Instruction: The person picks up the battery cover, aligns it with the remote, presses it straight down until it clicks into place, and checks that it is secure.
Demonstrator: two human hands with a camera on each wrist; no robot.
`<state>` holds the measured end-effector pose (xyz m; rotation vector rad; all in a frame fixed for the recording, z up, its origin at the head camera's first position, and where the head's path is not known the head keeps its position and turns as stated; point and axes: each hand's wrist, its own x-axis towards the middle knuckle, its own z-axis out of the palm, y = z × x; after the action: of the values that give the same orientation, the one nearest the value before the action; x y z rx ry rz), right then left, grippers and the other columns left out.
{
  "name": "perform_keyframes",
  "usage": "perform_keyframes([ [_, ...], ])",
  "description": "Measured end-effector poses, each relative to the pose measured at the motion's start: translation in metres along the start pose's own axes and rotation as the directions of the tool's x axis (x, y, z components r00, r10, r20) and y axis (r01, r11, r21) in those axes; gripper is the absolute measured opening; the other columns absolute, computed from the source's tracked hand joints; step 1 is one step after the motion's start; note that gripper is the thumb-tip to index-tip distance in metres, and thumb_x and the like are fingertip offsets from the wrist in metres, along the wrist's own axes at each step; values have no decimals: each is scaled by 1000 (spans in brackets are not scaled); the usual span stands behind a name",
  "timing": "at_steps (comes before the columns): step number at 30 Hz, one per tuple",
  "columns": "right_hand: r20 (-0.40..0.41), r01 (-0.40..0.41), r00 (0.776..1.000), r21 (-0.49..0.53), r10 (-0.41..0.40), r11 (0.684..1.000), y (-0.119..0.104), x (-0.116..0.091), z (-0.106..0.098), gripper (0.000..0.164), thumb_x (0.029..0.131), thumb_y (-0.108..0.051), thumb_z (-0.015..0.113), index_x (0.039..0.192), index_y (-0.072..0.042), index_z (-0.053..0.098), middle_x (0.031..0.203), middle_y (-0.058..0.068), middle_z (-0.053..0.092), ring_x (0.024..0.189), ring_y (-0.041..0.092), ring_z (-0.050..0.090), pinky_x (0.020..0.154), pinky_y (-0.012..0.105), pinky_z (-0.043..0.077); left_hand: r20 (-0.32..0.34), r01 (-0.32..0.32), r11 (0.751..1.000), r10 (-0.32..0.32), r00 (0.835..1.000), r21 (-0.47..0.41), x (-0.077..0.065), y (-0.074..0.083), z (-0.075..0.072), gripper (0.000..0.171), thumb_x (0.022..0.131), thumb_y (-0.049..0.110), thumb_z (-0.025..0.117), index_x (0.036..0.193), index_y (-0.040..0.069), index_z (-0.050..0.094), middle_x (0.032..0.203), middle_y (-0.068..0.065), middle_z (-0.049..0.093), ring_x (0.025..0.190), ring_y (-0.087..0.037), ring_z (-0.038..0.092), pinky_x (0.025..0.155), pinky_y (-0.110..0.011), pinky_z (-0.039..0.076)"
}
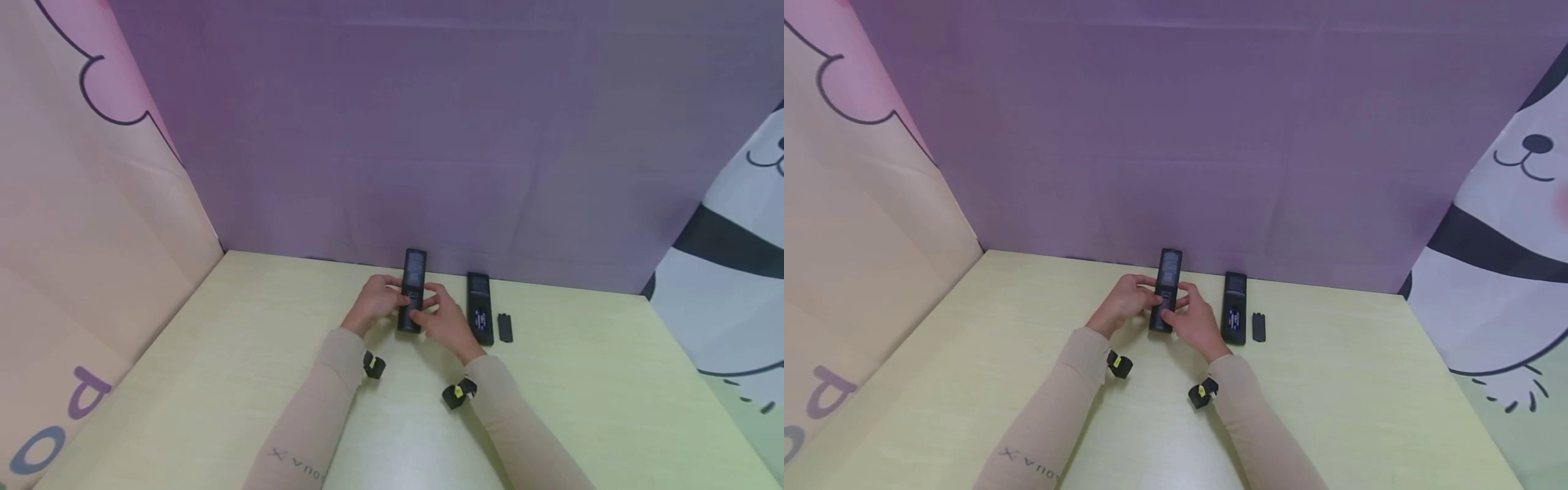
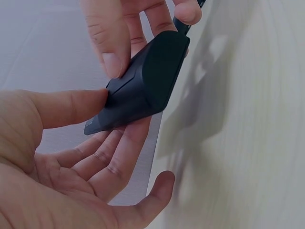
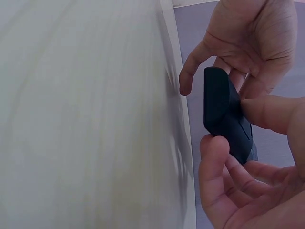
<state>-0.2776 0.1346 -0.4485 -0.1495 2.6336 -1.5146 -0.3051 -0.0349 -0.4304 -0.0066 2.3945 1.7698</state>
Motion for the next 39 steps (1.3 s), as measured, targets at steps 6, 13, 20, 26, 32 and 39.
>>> perform_keyframes([
  [6, 14, 9, 1000, -13, -9, 1000, 4, 2, 1, 71, 94, -19, 73, 155, -12, 36, 122, 17, 63, 87, 22, 68, 64, 31, 57, -10, -3, 999, 3, 1000, 33, 2, -2, 1, 40, 85, 2, 73, 124, -2, 66, 100, -18, 77, 76, -16, 65, 67, -26, 48],
  [13, 27, 12, 1000, -32, -11, 999, 5, 3, 3, 75, 94, -13, 74, 156, -13, 33, 123, 18, 62, 93, 25, 69, 67, 32, 57, -36, 24, 995, -21, 999, 98, 1, -1, 2, 37, 87, 5, 74, 124, 3, 66, 102, -15, 76, 83, -20, 67, 74, -30, 50],
  [20, 18, 17, 1000, -53, -16, 998, 8, 4, 4, 78, 91, -10, 75, 156, -12, 32, 123, 17, 63, 94, 26, 69, 68, 32, 57, -59, 31, 988, -22, 998, 154, -1, 1, 5, 37, 88, 6, 75, 124, 5, 67, 106, -16, 76, 92, -24, 70, 84, -36, 54],
  [26, 14, 12, 1000, -55, -11, 998, 9, 5, 4, 77, 91, -9, 74, 156, -13, 32, 122, 16, 64, 96, 25, 70, 69, 32, 57, -71, 19, 982, -5, 997, 190, 2, -1, 7, 38, 88, 7, 75, 125, 6, 67, 106, -15, 77, 95, -26, 71, 89, -39, 54],
  [32, 14, 25, 1000, -75, -24, 997, 7, 3, 3, 76, 91, -9, 75, 156, -15, 34, 120, 16, 66, 99, 27, 70, 73, 33, 57, -81, 16, 979, 0, 997, 203, 3, -3, 9, 39, 88, 7, 75, 126, 6, 67, 105, -15, 76, 95, -26, 71, 90, -40, 54],
  [39, 18, 79, 997, -108, -78, 991, 8, 3, 2, 73, 91, -8, 75, 154, -17, 39, 117, 17, 67, 97, 27, 71, 80, 37, 58, -87, 15, 979, 3, 996, 205, 4, -4, 11, 38, 89, 7, 75, 126, 5, 66, 109, -16, 77, 101, -28, 73, 94, -41, 55],
])
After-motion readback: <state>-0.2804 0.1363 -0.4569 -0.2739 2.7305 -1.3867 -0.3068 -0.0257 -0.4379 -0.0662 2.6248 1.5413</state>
